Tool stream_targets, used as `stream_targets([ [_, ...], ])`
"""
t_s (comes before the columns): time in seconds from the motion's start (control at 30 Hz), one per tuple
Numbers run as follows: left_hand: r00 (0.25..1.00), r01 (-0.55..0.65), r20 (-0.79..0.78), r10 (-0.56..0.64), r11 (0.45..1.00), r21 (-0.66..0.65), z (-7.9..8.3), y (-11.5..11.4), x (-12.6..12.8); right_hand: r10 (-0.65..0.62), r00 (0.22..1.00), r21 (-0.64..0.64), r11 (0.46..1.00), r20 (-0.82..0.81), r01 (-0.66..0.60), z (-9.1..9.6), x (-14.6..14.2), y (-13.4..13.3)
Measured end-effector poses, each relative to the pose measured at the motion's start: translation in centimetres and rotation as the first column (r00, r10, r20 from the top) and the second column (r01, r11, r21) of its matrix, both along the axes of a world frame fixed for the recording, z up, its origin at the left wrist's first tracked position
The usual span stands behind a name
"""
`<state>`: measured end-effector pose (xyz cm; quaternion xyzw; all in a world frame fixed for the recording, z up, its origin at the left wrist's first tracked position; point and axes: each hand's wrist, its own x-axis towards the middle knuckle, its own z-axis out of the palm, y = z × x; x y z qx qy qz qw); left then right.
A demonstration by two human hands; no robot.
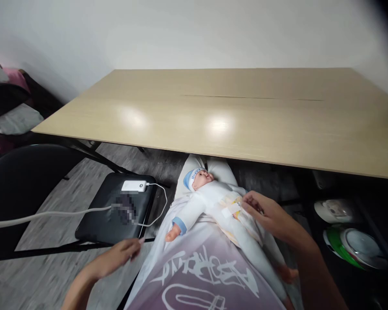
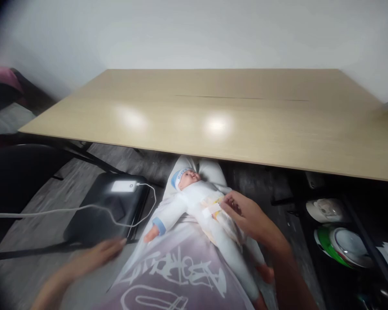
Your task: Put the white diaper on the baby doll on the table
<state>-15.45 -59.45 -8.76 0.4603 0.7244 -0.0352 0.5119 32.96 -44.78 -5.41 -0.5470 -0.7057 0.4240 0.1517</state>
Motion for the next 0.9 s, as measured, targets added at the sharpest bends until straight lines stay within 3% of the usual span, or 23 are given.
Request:
stream_targets([
  [0.1,0.920,0.259,0.282,-0.271,0.963,0.079,6.0,2.2,5.1,0.096,0.995,0.020,0.995,0.037,-0.097,1.7,-1.9,-0.5],
  [0.17,0.782,0.421,0.409,-0.471,0.882,0.211,8.7,4.7,8.6,0.135,0.988,0.068,0.988,0.072,-0.140,1.7,-2.6,-0.4],
  [0.23,0.613,0.495,0.516,-0.598,0.800,0.338,10.0,7.6,11.6,0.157,0.983,0.108,0.980,0.096,-0.167,1.5,-2.9,0.0],
  [0.4,0.379,0.429,0.655,-0.654,0.751,0.501,10.3,13.1,16.7,0.179,0.983,0.135,0.974,0.025,-0.181,2.5,-3.1,-0.5],
  [0.47,0.389,0.380,0.632,-0.670,0.742,0.552,10.4,14.5,18.2,0.254,0.966,0.128,0.961,-0.052,-0.246,3.1,-3.3,-1.1],
  [0.53,0.458,0.306,0.570,-0.682,0.723,0.619,10.5,15.8,19.7,0.334,0.937,0.145,0.937,-0.104,-0.318,3.0,-3.3,-1.5],
  [0.63,0.573,0.266,0.380,-0.726,0.604,0.751,10.0,18.0,22.2,0.294,0.947,0.196,0.944,-0.133,-0.266,1.2,-2.8,-1.0],
  [0.7,0.646,0.329,0.210,-0.733,0.517,0.791,9.0,19.7,24.0,0.196,0.974,0.218,0.961,-0.116,-0.168,-0.4,-2.1,0.0],
  [0.77,0.667,0.467,0.045,-0.743,0.465,0.752,7.6,21.3,26.0,0.154,0.985,0.226,0.965,-0.073,-0.134,-1.6,-1.2,1.0],
  [0.9,0.554,0.746,-0.225,-0.801,0.358,0.562,4.4,23.6,29.9,0.139,0.990,0.150,0.979,-0.010,-0.136,-1.0,1.1,0.9],
])
